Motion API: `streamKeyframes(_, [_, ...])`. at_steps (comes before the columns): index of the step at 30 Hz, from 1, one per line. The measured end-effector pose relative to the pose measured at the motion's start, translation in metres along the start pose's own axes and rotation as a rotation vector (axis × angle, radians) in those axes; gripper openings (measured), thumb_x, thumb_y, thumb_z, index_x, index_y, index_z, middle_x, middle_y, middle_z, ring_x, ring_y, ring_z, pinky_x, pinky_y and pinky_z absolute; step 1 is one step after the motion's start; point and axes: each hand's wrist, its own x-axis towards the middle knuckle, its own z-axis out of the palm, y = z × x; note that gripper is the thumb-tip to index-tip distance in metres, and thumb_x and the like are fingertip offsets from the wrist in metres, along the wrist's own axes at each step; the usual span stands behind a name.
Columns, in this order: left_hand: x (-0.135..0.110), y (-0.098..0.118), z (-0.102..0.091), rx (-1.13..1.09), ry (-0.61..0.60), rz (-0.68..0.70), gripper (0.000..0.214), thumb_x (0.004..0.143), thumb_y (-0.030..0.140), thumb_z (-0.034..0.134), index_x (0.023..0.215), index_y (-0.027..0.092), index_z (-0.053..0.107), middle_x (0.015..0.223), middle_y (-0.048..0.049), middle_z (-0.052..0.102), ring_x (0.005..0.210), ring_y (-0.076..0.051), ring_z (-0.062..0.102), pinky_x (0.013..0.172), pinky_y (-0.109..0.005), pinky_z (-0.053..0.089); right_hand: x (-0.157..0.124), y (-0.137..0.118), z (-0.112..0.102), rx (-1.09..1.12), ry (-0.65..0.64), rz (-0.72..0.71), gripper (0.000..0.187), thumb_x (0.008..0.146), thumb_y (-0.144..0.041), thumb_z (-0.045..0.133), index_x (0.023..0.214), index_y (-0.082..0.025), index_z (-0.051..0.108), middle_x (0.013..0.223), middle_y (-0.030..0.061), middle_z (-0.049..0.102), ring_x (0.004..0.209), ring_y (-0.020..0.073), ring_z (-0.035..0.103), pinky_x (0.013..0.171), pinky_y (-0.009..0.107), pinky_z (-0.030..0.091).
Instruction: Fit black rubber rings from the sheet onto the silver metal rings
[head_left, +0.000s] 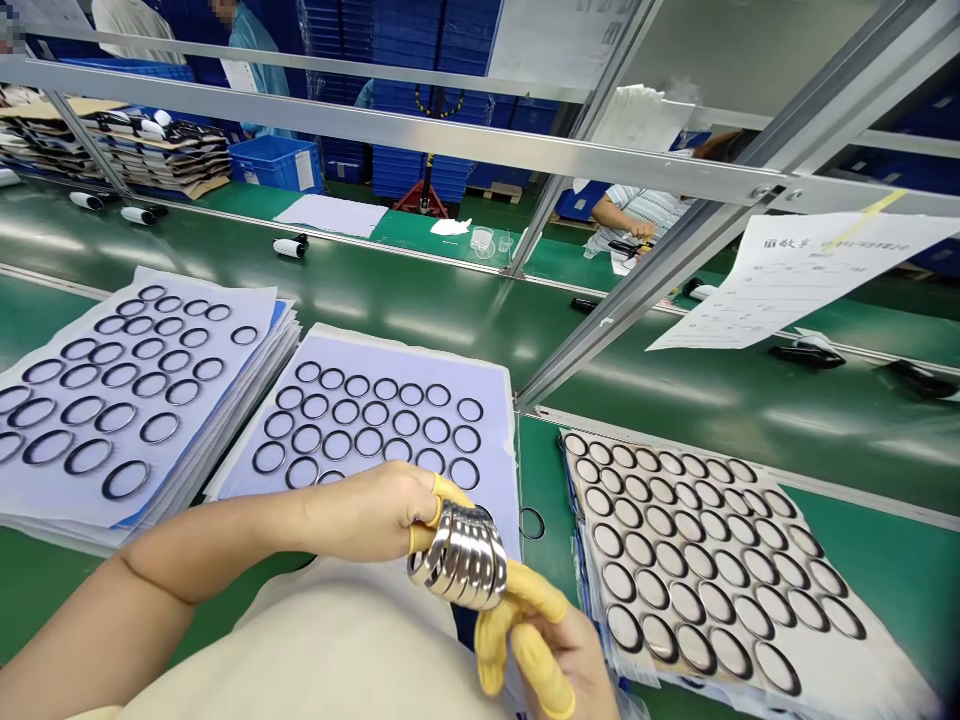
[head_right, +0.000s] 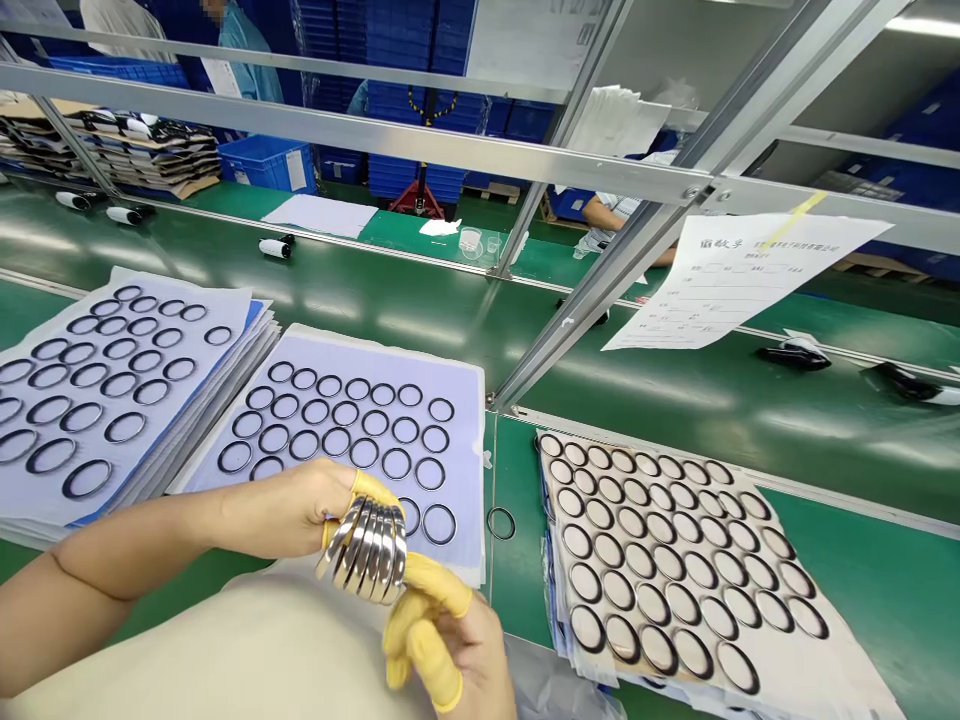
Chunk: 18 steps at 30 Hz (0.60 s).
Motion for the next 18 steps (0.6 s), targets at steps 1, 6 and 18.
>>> streamKeyframes(1, [0.0,0.0,0.0,0.031,0.002,0.015,0.025,0.083,-0.003,0.049,0.08,0.014,0.067,0.099,-0.0066,0.07,0.094,-0.016,0.064,0.082,-0.023,0.05,0.001,0.0,-0.001,0.023,-0.1,0.078,0.04,0.085,-0.054,0.061,0.116,-0.028,0.066,0.067,0.0014,0.068,0.051,0.0136,0.061,0.052,0.027,0.051])
streamKeyframes(6, [0.004,-0.001,0.003,0.261,-0.042,0.178,0.023,0.083,0.0,0.049,0.087,0.014,0.067,0.102,-0.0087,0.07,0.091,-0.018,0.066,0.078,-0.025,0.051,0.013,0.004,0.006,0.0,-0.396,0.165,0.042,0.08,-0.051,0.069,0.108,-0.019,0.069,0.092,0.0108,0.074,0.066,0.0166,0.069,0.064,0.03,0.054])
streamKeyframes(18, [0.009,-0.005,0.002,0.103,-0.096,0.33,0.012,0.084,0.007,0.058,0.09,0.01,0.068,0.11,-0.0145,0.068,0.095,-0.019,0.066,0.081,-0.024,0.052,0.02,0.01,0.024,0.006,-0.288,-0.091,0.023,0.089,-0.033,0.063,0.11,-0.031,0.072,0.09,0.0042,0.078,0.081,0.0197,0.072,0.081,0.037,0.058])
